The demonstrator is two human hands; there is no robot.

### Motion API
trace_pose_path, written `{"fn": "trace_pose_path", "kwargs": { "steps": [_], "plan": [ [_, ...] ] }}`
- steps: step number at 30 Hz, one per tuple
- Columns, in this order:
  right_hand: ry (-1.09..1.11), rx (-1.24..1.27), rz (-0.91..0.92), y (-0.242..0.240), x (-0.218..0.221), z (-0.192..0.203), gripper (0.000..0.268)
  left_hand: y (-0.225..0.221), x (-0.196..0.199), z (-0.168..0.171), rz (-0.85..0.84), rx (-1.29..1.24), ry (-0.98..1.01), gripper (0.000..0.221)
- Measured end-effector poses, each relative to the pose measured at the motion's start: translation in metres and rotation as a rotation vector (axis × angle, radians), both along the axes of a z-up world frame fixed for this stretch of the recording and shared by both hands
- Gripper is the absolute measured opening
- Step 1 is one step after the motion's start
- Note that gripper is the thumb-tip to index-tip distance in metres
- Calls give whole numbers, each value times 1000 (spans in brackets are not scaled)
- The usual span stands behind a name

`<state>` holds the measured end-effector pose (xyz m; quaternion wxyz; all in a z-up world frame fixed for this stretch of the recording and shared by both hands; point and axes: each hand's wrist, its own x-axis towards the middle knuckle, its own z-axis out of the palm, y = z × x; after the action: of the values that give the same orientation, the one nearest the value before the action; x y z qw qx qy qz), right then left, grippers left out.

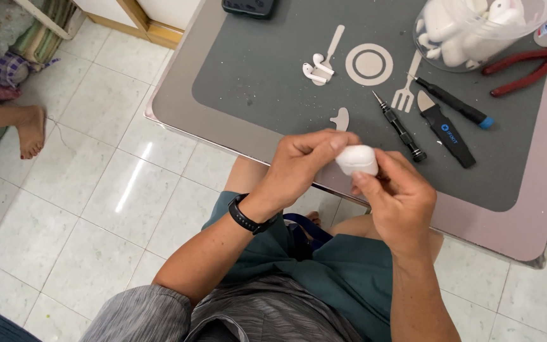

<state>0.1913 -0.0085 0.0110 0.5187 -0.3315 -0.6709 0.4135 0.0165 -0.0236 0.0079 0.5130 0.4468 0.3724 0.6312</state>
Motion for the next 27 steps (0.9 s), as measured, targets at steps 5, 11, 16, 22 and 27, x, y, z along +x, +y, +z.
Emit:
{"fn": "trace_pose_path", "kwargs": {
  "steps": [5, 11, 16, 22, 27],
  "plan": [
    [41, -92, 24, 2, 3, -8, 26, -1, 0, -13, -73, 82, -9, 37],
    [37, -83, 21, 1, 0, -4, 26, 4, -3, -9, -73, 16, -16, 31],
    [-12, -37, 22, -2, 0, -5, 26, 11, 0, -16, 23, -54, -19, 28],
    [37, -70, -23, 0, 2, -9, 26, 4, 0, -15, -37, -15, -27, 27],
    [31, -104, -7, 1, 1, -8, 27, 9, -2, -21, -63, -10, -4, 39]
  ]
}}
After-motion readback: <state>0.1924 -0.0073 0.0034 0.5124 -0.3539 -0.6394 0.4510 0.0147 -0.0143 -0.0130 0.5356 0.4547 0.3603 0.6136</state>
